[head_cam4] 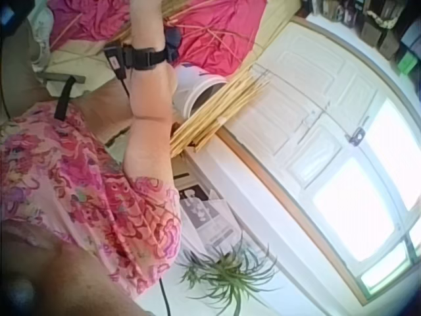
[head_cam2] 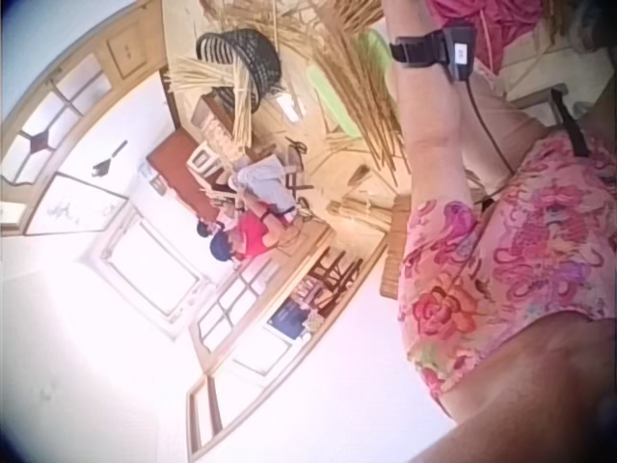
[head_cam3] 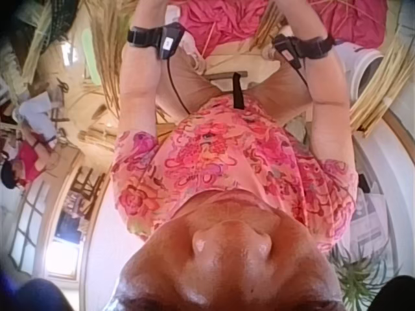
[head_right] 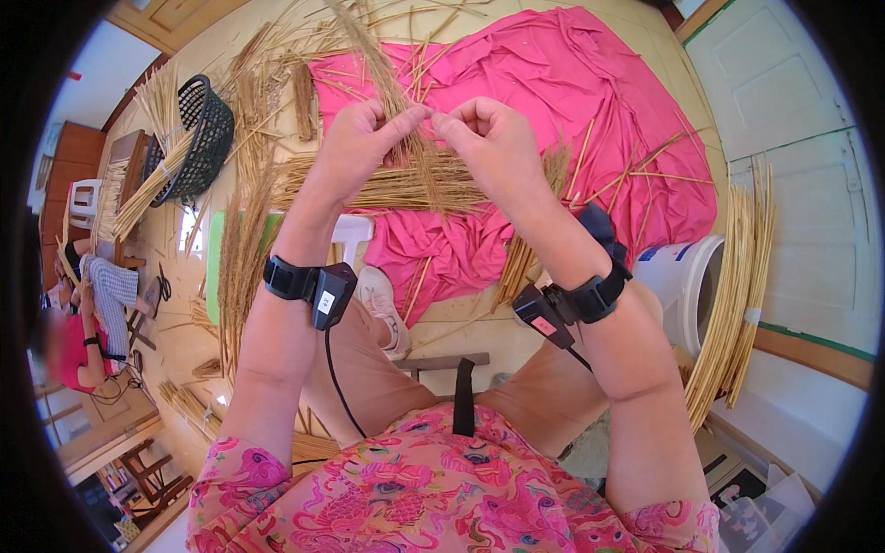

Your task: The person sits on the floor and repeatedly separates, aligns, and interlaces thin dried stalks by hand to form a braided bundle. The hands hold the stalks, pull individual strands, and weave them into the growing bundle.

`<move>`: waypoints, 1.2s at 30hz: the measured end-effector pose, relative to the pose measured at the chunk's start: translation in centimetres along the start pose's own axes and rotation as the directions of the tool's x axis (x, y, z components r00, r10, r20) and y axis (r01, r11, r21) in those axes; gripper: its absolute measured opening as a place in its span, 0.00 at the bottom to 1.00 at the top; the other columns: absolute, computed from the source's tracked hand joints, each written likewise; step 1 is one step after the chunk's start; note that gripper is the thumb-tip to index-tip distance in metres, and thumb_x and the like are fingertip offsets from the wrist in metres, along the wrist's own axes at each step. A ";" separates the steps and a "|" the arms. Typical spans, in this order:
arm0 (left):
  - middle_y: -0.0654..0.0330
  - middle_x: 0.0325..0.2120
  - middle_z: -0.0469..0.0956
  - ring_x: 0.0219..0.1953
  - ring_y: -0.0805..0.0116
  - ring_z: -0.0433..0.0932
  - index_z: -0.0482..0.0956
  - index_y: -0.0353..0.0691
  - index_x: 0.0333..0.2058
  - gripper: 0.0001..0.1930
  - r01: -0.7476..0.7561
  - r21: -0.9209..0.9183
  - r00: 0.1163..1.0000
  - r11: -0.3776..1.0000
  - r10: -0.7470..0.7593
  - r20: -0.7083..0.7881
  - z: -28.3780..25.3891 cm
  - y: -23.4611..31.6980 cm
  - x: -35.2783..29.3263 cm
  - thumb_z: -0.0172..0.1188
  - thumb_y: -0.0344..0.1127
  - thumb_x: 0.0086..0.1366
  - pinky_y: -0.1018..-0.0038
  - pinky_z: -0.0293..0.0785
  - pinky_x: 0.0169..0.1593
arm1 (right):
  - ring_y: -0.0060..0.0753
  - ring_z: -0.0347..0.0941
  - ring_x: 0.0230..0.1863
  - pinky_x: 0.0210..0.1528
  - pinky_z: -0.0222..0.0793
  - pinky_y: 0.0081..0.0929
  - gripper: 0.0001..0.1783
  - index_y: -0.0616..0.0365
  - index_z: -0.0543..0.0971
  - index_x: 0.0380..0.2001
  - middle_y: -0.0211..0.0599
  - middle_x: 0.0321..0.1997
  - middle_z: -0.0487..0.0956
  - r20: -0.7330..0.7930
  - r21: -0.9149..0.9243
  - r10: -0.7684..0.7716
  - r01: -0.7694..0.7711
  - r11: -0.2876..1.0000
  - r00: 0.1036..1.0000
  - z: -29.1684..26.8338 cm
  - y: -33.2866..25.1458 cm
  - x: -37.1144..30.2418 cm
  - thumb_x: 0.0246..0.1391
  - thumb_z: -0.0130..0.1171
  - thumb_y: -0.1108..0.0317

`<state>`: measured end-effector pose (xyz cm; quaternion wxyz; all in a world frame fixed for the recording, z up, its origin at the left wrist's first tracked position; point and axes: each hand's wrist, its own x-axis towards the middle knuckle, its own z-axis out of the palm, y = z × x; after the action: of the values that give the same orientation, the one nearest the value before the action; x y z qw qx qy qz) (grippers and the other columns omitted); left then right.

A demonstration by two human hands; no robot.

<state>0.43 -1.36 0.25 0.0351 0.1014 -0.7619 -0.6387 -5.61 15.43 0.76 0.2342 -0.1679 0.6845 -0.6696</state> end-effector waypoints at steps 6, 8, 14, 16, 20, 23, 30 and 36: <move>0.69 0.22 0.75 0.21 0.84 0.69 0.79 0.36 0.38 0.13 -0.068 -0.137 0.997 0.988 0.072 0.020 0.9 -0.7 0.0 0.60 0.41 0.62 0.84 0.64 0.24 | 0.15 0.69 0.29 0.29 0.63 0.15 0.12 0.59 0.76 0.33 0.27 0.29 0.78 0.172 0.011 0.218 -0.223 0.975 0.961 0.0 0.0 0.1 0.50 0.65 0.64; 0.69 0.23 0.75 0.21 0.84 0.69 0.79 0.36 0.39 0.14 -0.041 -0.152 0.998 0.988 0.047 0.033 0.9 -0.5 0.0 0.60 0.41 0.62 0.85 0.64 0.23 | 0.14 0.69 0.28 0.29 0.62 0.15 0.13 0.59 0.76 0.34 0.26 0.29 0.78 0.216 -0.002 0.232 -0.237 0.972 0.949 -0.4 0.4 0.2 0.48 0.66 0.65; 0.70 0.21 0.73 0.20 0.84 0.68 0.79 0.37 0.40 0.15 0.025 -0.156 0.997 0.987 -0.014 0.070 0.8 0.1 -0.2 0.60 0.43 0.62 0.85 0.63 0.23 | 0.13 0.67 0.24 0.25 0.59 0.13 0.12 0.57 0.75 0.33 0.25 0.28 0.77 0.280 0.051 0.197 -0.220 0.974 0.939 -0.5 0.3 0.3 0.47 0.67 0.67; 0.70 0.20 0.72 0.20 0.83 0.68 0.78 0.37 0.40 0.15 0.068 -0.174 0.995 0.982 -0.054 0.085 0.7 0.2 -0.2 0.59 0.44 0.63 0.85 0.63 0.23 | 0.13 0.66 0.22 0.23 0.59 0.12 0.11 0.57 0.75 0.32 0.25 0.27 0.76 0.280 0.096 0.179 -0.213 0.972 0.943 -0.7 0.4 0.5 0.48 0.66 0.67; 0.68 0.22 0.72 0.21 0.82 0.70 0.77 0.38 0.37 0.14 0.143 -0.144 0.982 0.979 -0.122 0.147 0.7 0.5 -0.4 0.58 0.43 0.63 0.85 0.64 0.25 | 0.13 0.64 0.20 0.22 0.58 0.13 0.10 0.56 0.74 0.31 0.23 0.24 0.74 0.182 0.198 0.129 -0.165 0.966 0.975 -1.1 0.6 0.8 0.48 0.66 0.68; 0.67 0.24 0.74 0.24 0.81 0.72 0.77 0.38 0.36 0.12 0.169 -0.136 0.968 0.976 -0.138 0.209 0.7 0.4 -0.8 0.58 0.42 0.63 0.84 0.66 0.28 | 0.14 0.65 0.21 0.22 0.58 0.13 0.10 0.55 0.74 0.31 0.23 0.24 0.74 0.134 0.231 0.089 -0.119 0.966 0.987 -1.5 0.7 1.1 0.49 0.65 0.68; 0.65 0.26 0.77 0.27 0.80 0.74 0.77 0.37 0.36 0.11 0.105 -0.191 0.960 0.976 -0.050 0.274 0.4 -0.3 -0.8 0.57 0.39 0.64 0.84 0.68 0.31 | 0.14 0.66 0.24 0.27 0.60 0.14 0.09 0.55 0.74 0.32 0.24 0.26 0.74 0.113 0.293 0.071 -0.101 0.951 0.991 -1.9 0.4 1.2 0.50 0.64 0.69; 0.64 0.28 0.78 0.28 0.80 0.74 0.77 0.37 0.38 0.10 0.103 -0.224 0.962 0.969 -0.039 0.271 0.3 -0.3 -1.0 0.55 0.38 0.65 0.85 0.67 0.31 | 0.15 0.66 0.25 0.28 0.61 0.14 0.08 0.55 0.74 0.33 0.25 0.29 0.76 0.091 0.326 0.090 -0.115 0.938 0.992 -1.7 0.1 1.1 0.51 0.63 0.69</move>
<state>1.33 -0.94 0.02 -0.0781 0.0379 -0.6742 -0.7334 -7.44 16.30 0.53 0.3191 -0.1155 0.5613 -0.7549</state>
